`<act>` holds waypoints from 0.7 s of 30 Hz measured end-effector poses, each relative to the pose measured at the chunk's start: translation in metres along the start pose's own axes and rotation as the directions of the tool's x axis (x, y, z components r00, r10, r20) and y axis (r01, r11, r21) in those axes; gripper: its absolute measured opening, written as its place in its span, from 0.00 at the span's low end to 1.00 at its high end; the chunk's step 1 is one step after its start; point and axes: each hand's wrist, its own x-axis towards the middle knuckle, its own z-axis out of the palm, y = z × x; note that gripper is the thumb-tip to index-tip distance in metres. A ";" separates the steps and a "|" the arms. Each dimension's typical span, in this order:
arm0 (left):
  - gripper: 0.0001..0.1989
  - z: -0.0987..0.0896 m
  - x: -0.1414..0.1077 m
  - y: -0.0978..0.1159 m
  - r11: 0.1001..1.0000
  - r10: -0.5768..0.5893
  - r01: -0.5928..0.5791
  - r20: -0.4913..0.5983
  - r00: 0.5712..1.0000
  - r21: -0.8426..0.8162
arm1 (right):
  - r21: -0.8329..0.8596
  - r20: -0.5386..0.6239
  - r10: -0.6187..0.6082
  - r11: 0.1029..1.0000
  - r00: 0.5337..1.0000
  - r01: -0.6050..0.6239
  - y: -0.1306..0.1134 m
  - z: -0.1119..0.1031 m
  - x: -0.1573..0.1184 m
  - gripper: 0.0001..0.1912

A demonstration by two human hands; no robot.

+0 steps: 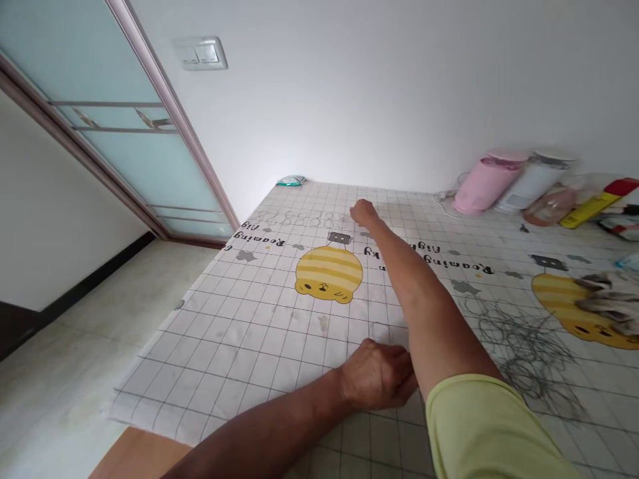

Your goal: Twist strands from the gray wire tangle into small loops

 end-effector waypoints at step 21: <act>0.18 -0.034 0.019 -0.066 0.623 -0.772 0.513 -0.358 0.525 -0.590 | 0.072 0.105 -0.131 0.990 0.986 0.123 0.120 -0.099 -0.363 0.08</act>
